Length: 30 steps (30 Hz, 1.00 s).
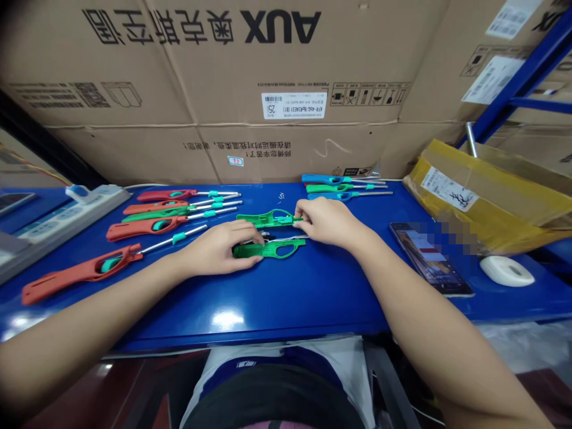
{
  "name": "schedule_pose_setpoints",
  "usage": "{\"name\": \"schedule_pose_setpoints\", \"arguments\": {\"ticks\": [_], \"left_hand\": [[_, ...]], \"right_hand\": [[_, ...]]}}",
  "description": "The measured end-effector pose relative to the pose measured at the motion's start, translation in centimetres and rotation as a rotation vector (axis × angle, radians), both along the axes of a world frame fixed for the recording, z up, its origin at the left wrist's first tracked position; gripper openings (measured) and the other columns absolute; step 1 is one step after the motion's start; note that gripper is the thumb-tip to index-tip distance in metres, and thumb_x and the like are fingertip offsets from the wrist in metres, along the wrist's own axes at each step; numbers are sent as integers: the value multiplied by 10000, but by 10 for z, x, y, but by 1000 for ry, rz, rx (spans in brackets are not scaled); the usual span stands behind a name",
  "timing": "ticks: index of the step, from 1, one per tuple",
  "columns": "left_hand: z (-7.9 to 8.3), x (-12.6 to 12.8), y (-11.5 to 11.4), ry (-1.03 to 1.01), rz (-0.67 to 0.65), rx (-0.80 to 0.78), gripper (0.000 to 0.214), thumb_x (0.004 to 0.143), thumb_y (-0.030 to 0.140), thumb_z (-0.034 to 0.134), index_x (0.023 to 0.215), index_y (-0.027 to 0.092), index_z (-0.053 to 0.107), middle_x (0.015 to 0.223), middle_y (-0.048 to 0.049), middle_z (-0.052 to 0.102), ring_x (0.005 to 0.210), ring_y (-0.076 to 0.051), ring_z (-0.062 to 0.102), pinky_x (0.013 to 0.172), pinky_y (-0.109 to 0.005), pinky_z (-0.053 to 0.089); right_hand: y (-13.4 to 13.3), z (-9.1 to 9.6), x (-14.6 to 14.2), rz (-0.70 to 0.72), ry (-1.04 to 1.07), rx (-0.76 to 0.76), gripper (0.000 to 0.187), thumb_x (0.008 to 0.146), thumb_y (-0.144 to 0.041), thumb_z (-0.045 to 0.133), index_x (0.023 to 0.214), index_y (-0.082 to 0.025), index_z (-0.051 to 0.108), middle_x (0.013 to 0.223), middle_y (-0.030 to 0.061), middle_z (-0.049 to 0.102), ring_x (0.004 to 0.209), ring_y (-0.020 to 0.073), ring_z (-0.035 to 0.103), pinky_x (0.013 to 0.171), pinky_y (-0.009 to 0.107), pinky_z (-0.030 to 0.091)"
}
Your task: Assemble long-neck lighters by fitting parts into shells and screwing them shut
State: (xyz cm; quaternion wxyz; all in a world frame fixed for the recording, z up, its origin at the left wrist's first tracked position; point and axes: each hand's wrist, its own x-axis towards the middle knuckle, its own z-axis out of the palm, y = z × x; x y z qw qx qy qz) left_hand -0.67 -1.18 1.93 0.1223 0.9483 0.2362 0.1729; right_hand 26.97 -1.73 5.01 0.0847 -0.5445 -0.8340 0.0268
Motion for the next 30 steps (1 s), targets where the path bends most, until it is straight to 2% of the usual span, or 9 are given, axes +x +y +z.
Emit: {"name": "schedule_pose_setpoints", "arguments": {"ticks": [7, 12, 16, 19, 21, 23, 26, 30], "left_hand": [[-9, -1, 7, -56, 124, 6, 180, 947, 348, 666, 1045, 201, 701, 1080, -61, 726, 1039, -243, 666, 927, -376, 530], [-16, -2, 12, -113, 199, 43, 255, 950, 415, 679, 1083, 199, 710, 1113, -69, 723, 1040, -251, 650, 934, -404, 525], [-13, -3, 12, -206, 250, 65, 299, 948, 428, 681, 1106, 175, 704, 1056, -71, 716, 1004, -240, 646, 922, -398, 517], [-4, -3, 6, -248, 133, 72, 258, 955, 405, 673, 1072, 178, 714, 1053, -74, 712, 994, -221, 646, 926, -375, 514], [0, -1, 1, -183, -26, 58, 299, 934, 439, 705, 1105, 194, 729, 1080, -80, 708, 1024, -223, 649, 943, -365, 514], [3, 1, -4, -80, -131, 49, 370, 917, 484, 726, 1167, 212, 732, 1102, -84, 712, 1039, -232, 655, 947, -363, 512], [2, 5, -8, 19, -176, 25, 328, 976, 447, 661, 1200, 219, 733, 1109, -87, 724, 1032, -226, 670, 942, -352, 513], [0, 4, -6, -19, -177, 14, 265, 1026, 355, 595, 1176, 197, 744, 1089, -89, 767, 1011, -213, 702, 943, -336, 526]], "right_hand": [[-3, 0, 1, 14, 139, 194, 100, 907, -304, 678, 907, -217, 628, 821, -3, 754, 714, 168, 646, 590, 274, 332], [-4, 0, 0, 26, 216, 195, 137, 881, -335, 684, 863, -217, 616, 767, 0, 740, 673, 162, 637, 588, 270, 336], [-5, 3, 0, 18, 231, 155, 152, 904, -353, 626, 857, -209, 609, 768, 30, 743, 676, 176, 639, 600, 284, 346], [-5, 5, 0, -30, 233, 145, 125, 895, -318, 606, 834, -209, 602, 757, 36, 743, 679, 184, 639, 605, 292, 346], [-5, 5, 0, -41, 271, 137, 125, 887, -316, 607, 821, -210, 595, 741, 37, 734, 671, 185, 632, 606, 293, 351], [-4, 4, -1, -15, 345, 112, 155, 891, -336, 602, 804, -209, 582, 723, 42, 720, 667, 185, 626, 609, 292, 366], [-4, 3, -3, 61, 471, 20, 194, 900, -365, 587, 787, -210, 559, 695, 40, 695, 647, 177, 614, 615, 288, 398], [-6, 3, -3, 177, 484, -205, 214, 891, -384, 583, 778, -204, 561, 633, 9, 636, 576, 146, 548, 592, 276, 401]]}}
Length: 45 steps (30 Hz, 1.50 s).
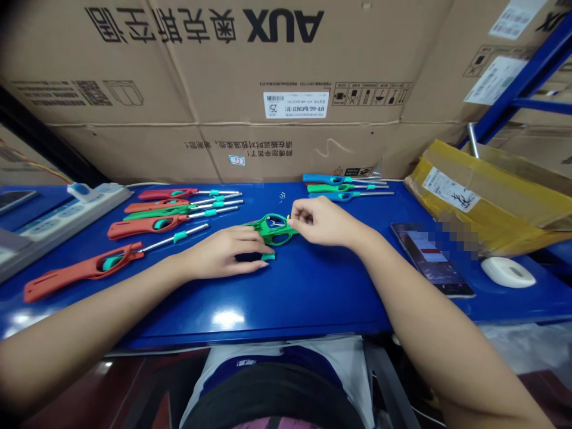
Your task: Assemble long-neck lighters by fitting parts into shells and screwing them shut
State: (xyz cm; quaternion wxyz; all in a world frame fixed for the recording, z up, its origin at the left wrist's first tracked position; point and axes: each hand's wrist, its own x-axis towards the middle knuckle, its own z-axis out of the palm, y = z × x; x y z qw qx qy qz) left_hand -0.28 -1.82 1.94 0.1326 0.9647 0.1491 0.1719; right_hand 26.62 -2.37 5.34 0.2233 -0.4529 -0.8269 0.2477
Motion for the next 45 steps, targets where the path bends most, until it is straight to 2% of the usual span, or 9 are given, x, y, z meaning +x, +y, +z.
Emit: {"name": "schedule_pose_setpoints", "arguments": {"ticks": [4, 9, 16, 20, 26, 30, 35, 38, 45], "left_hand": [[0, -3, 1, -59, -30, -50, 242, 1041, 248, 550, 1144, 182, 760, 1067, -89, 789, 971, -198, 726, 906, -316, 546], [1, -1, -5, -211, -8, -167, 223, 1023, 233, 572, 1126, 176, 762, 971, -87, 775, 832, -164, 712, 776, -285, 553], [6, -1, 0, -414, 407, 8, 258, 1013, 261, 531, 1117, 163, 745, 908, -59, 733, 708, -137, 606, 681, -277, 501], [4, -3, 5, -383, 533, -4, 238, 958, 242, 537, 1083, 165, 724, 859, -25, 729, 691, -135, 620, 631, -255, 475], [-6, -4, 10, -148, 563, -99, 253, 877, 207, 565, 1076, 183, 719, 868, -17, 740, 679, -150, 632, 616, -267, 465], [-4, -7, 10, -93, 561, 9, 242, 862, 210, 568, 1063, 185, 701, 1060, -55, 736, 792, -171, 654, 669, -282, 480], [14, -11, 4, 35, 470, 123, 236, 896, 425, 625, 928, 201, 692, 891, -14, 711, 788, -184, 663, 630, -276, 423], [20, -13, 2, 175, 411, 125, 329, 878, 515, 669, 983, 207, 713, 921, -10, 717, 775, -191, 666, 600, -285, 390], [11, -12, 6, 194, 379, 97, 324, 943, 481, 646, 1126, 227, 729, 1079, -28, 726, 875, -202, 697, 648, -275, 447]], "right_hand": [[0, -1, 0, 175, -140, -200, 261, 899, -413, 585, 758, -194, 572, 608, -21, 575, 556, 118, 476, 563, 256, 368], [1, -3, 1, 239, -208, -321, 269, 909, -421, 604, 782, -184, 604, 662, -13, 601, 588, 115, 492, 564, 242, 379], [-1, 4, 3, 267, -183, -315, 260, 930, -397, 592, 794, -179, 631, 710, 11, 665, 611, 119, 527, 582, 239, 399], [-1, 6, 3, 288, -157, -347, 261, 938, -405, 593, 816, -178, 634, 722, 9, 672, 607, 111, 512, 581, 235, 391], [-1, 6, 3, 299, -252, -386, 249, 908, -400, 620, 816, -174, 671, 691, 0, 659, 595, 118, 529, 581, 246, 400], [2, 3, 7, 211, -288, -288, 251, 850, -421, 685, 807, -175, 714, 630, -13, 626, 578, 128, 545, 579, 258, 400], [7, 0, 14, 82, -280, -114, 304, 852, -488, 700, 847, -185, 728, 675, 0, 651, 602, 134, 558, 592, 260, 391], [10, -3, 15, -40, -352, 43, 222, 887, -402, 662, 949, -199, 727, 746, 9, 691, 643, 141, 568, 602, 267, 366], [11, -2, 13, -121, -556, 72, 180, 882, -335, 661, 1004, -232, 745, 806, 12, 741, 659, 153, 593, 566, 275, 328]]}}
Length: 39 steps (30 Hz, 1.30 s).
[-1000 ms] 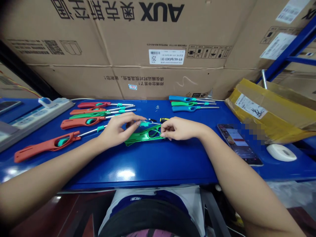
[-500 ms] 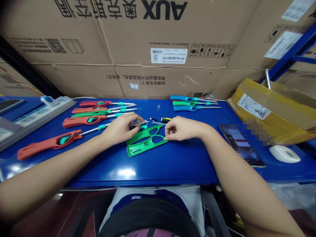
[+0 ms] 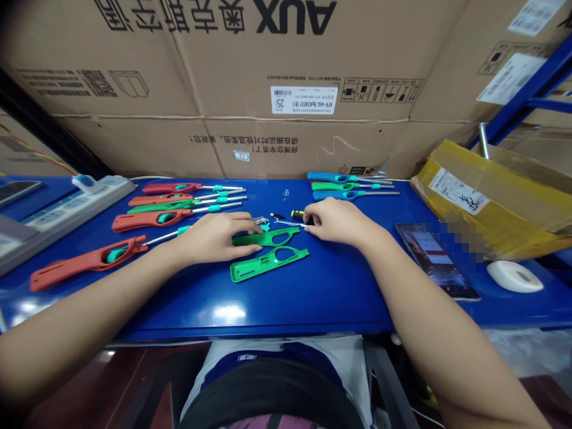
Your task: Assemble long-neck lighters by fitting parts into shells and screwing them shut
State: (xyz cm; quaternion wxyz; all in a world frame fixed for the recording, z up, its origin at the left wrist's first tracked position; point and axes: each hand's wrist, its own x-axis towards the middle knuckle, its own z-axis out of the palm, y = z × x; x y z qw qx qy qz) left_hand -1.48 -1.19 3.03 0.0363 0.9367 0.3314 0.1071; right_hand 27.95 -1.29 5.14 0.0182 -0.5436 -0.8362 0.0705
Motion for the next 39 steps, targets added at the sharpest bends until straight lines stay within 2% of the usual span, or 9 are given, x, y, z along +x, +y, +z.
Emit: {"name": "schedule_pose_setpoints", "arguments": {"ticks": [8, 12, 15, 17, 20, 25, 31, 36, 39], "left_hand": [[-8, 6, -5, -133, 4, 98, 288, 972, 402, 624, 1173, 212, 704, 1243, -77, 652, 942, -206, 693, 674, -278, 497], [0, 7, -10, -186, -196, 87, 247, 982, 406, 603, 1006, 190, 720, 1028, -61, 713, 964, -205, 680, 828, -292, 523], [3, 7, -13, -123, -344, 22, 329, 928, 505, 678, 1026, 195, 735, 975, -51, 737, 933, -207, 697, 866, -295, 525], [2, 7, -13, -99, -357, -5, 343, 910, 509, 703, 1047, 197, 745, 985, -50, 747, 926, -208, 711, 847, -288, 531], [-1, 6, -10, -97, -325, -16, 302, 938, 452, 683, 1066, 190, 757, 1026, -58, 761, 965, -217, 725, 848, -293, 541], [-4, 4, -7, -119, -267, 33, 333, 961, 471, 661, 1068, 177, 773, 1034, -77, 771, 999, -231, 719, 861, -304, 538], [-7, 11, -7, -430, -28, -23, 295, 978, 416, 649, 879, 162, 764, 783, -30, 713, 666, -129, 623, 614, -242, 438], [-12, 15, -2, -734, 156, -234, 303, 885, 406, 749, 793, 173, 579, 685, 25, 635, 590, -96, 577, 567, -212, 424], [-16, 15, 0, -819, 107, -459, 315, 851, 383, 773, 898, 188, 530, 798, -9, 699, 691, -125, 664, 598, -214, 466]], "right_hand": [[-2, 3, 0, -42, -44, -40, 86, 850, -269, 663, 893, -225, 723, 816, 20, 748, 642, 159, 595, 559, 289, 326], [0, 2, 6, -29, 58, 16, 66, 834, -263, 661, 863, -210, 687, 777, 13, 718, 642, 155, 583, 576, 283, 342], [1, 4, 8, 54, 249, 29, 116, 818, -292, 665, 880, -196, 687, 758, 14, 681, 654, 153, 581, 611, 275, 391], [-1, 7, 8, 130, 346, 26, 158, 809, -330, 678, 873, -185, 684, 782, 24, 668, 654, 150, 565, 627, 277, 414], [-7, 13, 5, 215, 400, -45, 213, 812, -381, 690, 879, -178, 690, 822, 29, 648, 638, 138, 539, 610, 275, 414], [-15, 21, 6, 181, 368, -298, 246, 851, -425, 696, 923, -190, 694, 590, -59, 543, 504, 107, 482, 555, 258, 372], [-15, 20, 7, 183, 368, -353, 247, 861, -434, 713, 918, -194, 684, 548, -84, 515, 473, 89, 473, 544, 244, 359], [-17, 21, 4, 192, 356, -366, 242, 873, -435, 710, 907, -197, 681, 543, -89, 501, 472, 83, 476, 556, 238, 367], [-16, 20, 3, 190, 334, -371, 236, 871, -427, 709, 919, -196, 689, 561, -81, 509, 482, 86, 466, 541, 238, 352]]}}
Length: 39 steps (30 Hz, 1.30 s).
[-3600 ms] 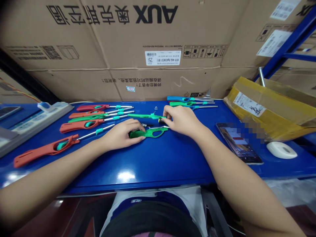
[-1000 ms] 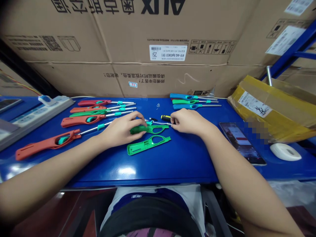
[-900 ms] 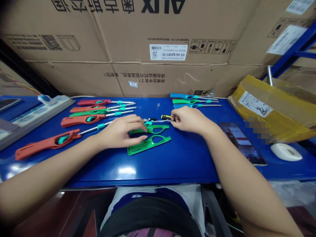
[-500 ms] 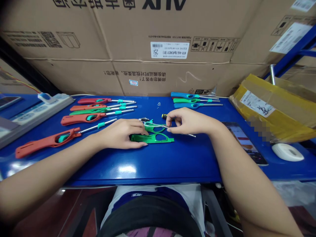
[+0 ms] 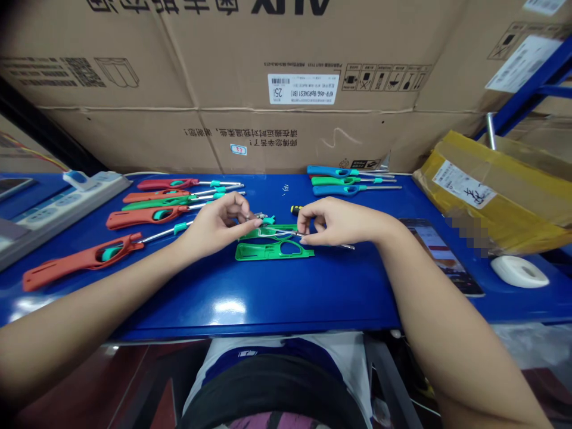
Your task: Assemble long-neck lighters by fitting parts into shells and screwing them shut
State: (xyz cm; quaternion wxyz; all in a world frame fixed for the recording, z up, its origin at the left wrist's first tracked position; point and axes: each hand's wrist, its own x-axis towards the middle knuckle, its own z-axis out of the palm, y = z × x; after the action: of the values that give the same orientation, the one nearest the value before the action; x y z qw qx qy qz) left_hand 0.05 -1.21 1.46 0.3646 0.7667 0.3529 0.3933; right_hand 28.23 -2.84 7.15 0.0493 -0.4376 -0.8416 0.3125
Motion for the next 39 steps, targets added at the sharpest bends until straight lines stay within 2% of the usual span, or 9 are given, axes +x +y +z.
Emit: {"name": "schedule_pose_setpoints", "arguments": {"ticks": [2, 5, 11, 19, 24, 28, 32, 39], "left_hand": [[-2, 1, -1, -11, -91, -74, 327, 854, 374, 768, 1007, 186, 549, 862, -38, 738, 746, -143, 694, 619, -221, 484], [-3, 2, -4, 74, -156, -58, 353, 867, 374, 763, 1124, 174, 629, 876, -32, 741, 718, -130, 666, 617, -225, 473], [0, 3, -9, 218, -189, 127, 215, 895, 333, 741, 1044, 182, 781, 868, -23, 739, 726, -122, 600, 649, -234, 448], [2, 2, -11, 301, -258, 233, 261, 928, 320, 722, 1131, 164, 773, 876, -35, 749, 693, -116, 596, 676, -237, 493], [5, 0, -10, 374, -309, 346, 356, 894, 351, 774, 1190, 155, 738, 960, -57, 716, 784, -142, 643, 794, -276, 543], [5, -2, -9, 417, -312, 336, 337, 915, 352, 751, 1188, 155, 735, 1077, -94, 721, 822, -160, 665, 729, -266, 548], [5, -3, -8, 445, -350, 355, 266, 941, 340, 719, 1123, 149, 754, 1075, -102, 742, 919, -193, 698, 837, -304, 560], [5, -3, -7, 430, -367, 362, 260, 941, 339, 725, 1126, 159, 759, 1096, -99, 753, 974, -209, 713, 907, -334, 556]], "right_hand": [[1, -1, -1, 9, -11, 16, 238, 864, -425, 711, 922, -194, 698, 581, -74, 509, 499, 88, 451, 537, 238, 342], [1, -1, -1, 18, -14, 27, 235, 856, -417, 713, 915, -190, 701, 592, -70, 500, 512, 87, 422, 545, 239, 338], [-2, 3, -2, -18, -38, -60, 218, 847, -396, 716, 930, -197, 685, 568, -75, 520, 478, 90, 442, 528, 240, 350], [-1, 7, 3, 21, -173, -156, 247, 838, -434, 712, 933, -206, 697, 679, -28, 620, 587, 126, 548, 576, 254, 401], [2, 6, 9, 30, -240, -144, 251, 817, -451, 719, 901, -215, 717, 716, -1, 656, 633, 157, 579, 588, 275, 405], [6, 3, 11, 10, -266, -94, 253, 810, -458, 727, 896, -220, 734, 743, 10, 675, 662, 169, 596, 601, 280, 402], [7, 1, 12, 7, -240, -88, 287, 827, -497, 716, 905, -221, 734, 755, 8, 679, 659, 165, 581, 600, 282, 396], [6, 1, 7, 1, -207, -85, 263, 829, -472, 722, 830, -211, 756, 731, 5, 690, 646, 154, 575, 606, 285, 387]]}}
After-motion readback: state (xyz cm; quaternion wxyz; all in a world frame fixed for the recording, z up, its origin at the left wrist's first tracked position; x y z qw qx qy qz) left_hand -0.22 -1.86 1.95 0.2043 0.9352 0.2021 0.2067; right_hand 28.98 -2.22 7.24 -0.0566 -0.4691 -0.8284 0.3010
